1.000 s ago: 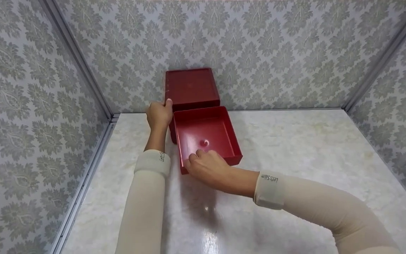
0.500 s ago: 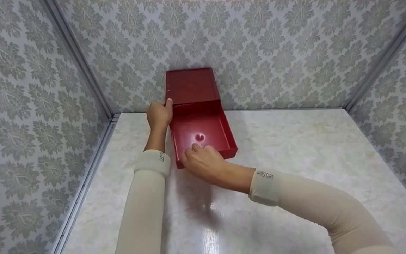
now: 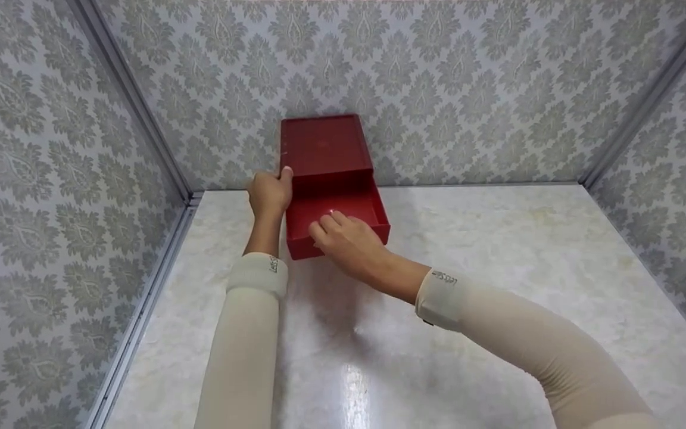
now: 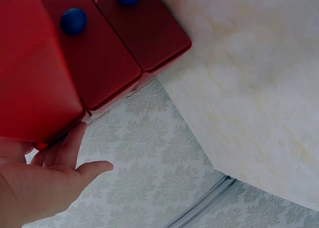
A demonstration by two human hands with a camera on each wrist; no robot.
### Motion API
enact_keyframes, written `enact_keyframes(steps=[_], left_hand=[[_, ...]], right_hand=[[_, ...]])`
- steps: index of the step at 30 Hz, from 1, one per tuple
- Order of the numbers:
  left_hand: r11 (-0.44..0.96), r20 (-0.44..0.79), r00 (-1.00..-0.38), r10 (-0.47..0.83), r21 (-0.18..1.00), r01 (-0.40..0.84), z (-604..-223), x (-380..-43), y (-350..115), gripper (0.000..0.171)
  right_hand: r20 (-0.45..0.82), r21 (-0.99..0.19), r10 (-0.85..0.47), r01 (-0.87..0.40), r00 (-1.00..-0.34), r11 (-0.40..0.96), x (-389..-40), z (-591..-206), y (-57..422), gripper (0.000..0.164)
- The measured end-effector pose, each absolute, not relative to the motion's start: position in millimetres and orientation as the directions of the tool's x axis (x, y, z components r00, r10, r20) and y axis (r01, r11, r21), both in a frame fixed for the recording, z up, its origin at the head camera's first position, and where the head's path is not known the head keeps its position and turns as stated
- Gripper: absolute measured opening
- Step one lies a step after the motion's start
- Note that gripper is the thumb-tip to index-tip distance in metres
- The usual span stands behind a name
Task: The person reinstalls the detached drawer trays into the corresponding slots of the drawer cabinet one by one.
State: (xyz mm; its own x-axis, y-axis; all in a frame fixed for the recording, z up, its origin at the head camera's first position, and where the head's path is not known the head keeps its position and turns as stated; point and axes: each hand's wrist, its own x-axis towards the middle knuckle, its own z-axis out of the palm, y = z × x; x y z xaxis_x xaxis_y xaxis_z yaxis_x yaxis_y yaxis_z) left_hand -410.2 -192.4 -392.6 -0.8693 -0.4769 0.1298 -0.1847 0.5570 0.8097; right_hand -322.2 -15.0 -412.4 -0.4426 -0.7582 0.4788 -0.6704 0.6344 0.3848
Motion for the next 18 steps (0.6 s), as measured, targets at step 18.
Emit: enact_keyframes(steps=[18], left_hand=[[0.568,0.137,-0.867,-0.480,0.802,-0.187,-391,-411,-191,0.044]], right_hand=[[0.381,0.772,-0.914,-0.592,0.136,0.234,-306,-469,25,0.048]])
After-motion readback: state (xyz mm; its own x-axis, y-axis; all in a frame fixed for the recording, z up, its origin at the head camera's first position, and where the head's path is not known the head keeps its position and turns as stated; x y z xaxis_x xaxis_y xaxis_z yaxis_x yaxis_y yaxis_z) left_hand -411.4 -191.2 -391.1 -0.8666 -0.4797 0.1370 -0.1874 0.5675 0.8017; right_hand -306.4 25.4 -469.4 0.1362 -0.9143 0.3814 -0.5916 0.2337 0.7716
